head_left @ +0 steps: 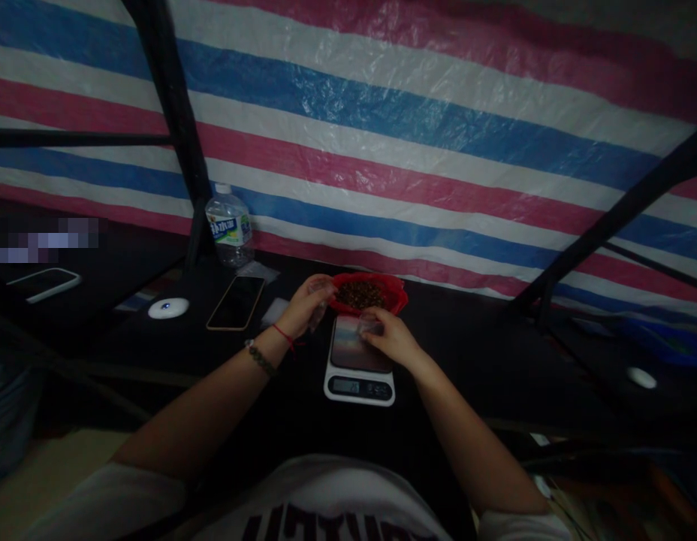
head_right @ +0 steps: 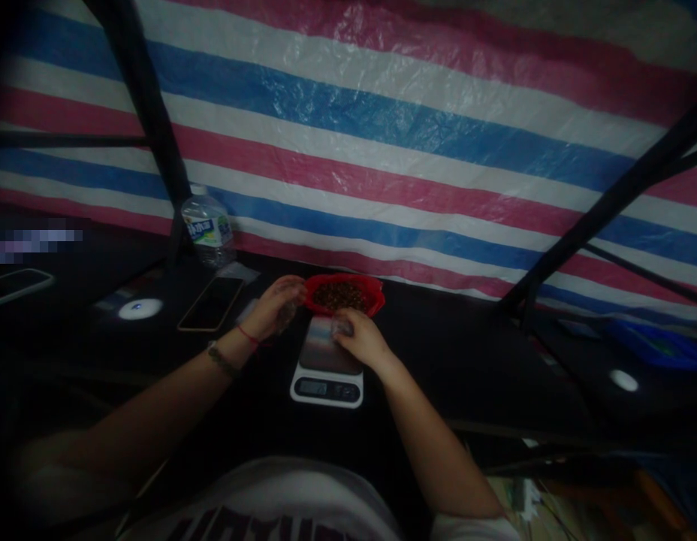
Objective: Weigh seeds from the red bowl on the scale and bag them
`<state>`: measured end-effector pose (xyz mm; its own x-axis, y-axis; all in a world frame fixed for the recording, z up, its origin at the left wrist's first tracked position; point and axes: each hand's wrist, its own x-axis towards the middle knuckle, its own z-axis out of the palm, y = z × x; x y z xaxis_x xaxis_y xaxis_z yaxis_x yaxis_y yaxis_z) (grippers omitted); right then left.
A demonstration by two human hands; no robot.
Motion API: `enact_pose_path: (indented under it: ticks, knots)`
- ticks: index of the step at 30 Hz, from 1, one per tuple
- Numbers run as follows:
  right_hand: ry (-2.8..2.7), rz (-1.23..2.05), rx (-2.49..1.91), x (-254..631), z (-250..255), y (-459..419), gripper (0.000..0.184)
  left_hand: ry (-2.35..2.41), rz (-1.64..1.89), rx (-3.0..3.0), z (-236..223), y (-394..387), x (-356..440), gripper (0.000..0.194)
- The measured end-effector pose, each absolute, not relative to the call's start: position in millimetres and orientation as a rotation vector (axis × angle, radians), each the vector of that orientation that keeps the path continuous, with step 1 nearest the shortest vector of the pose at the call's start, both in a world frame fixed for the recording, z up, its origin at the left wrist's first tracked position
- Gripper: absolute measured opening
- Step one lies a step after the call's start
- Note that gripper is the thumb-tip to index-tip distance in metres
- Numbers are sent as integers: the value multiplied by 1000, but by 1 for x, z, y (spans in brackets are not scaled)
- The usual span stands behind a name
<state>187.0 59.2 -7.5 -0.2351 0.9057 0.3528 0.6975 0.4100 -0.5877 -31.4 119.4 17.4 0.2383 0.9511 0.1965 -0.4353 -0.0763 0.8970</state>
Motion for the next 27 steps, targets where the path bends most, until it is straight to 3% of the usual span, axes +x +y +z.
enact_pose_path:
  ticks: [5, 11, 16, 21, 27]
  knots:
    - [-2068, 431, -1292, 189, 10, 61, 50, 467, 1178, 1121, 10, 124, -37, 37]
    - [-2079, 264, -1310, 189, 44, 110, 24, 528, 1249, 1268, 1, 128, -38, 39]
    - [-2425, 299, -1572, 181, 31, 162, 36, 597, 1277, 1375, -9, 132, -36, 37]
    - [-2534, 99, -1840, 174, 12, 182, 51, 589, 1249, 1524, -16, 133, -33, 34]
    - [-2572, 171, -1790, 177, 16, 190, 28, 644, 1235, 1595, -16, 135, -34, 32]
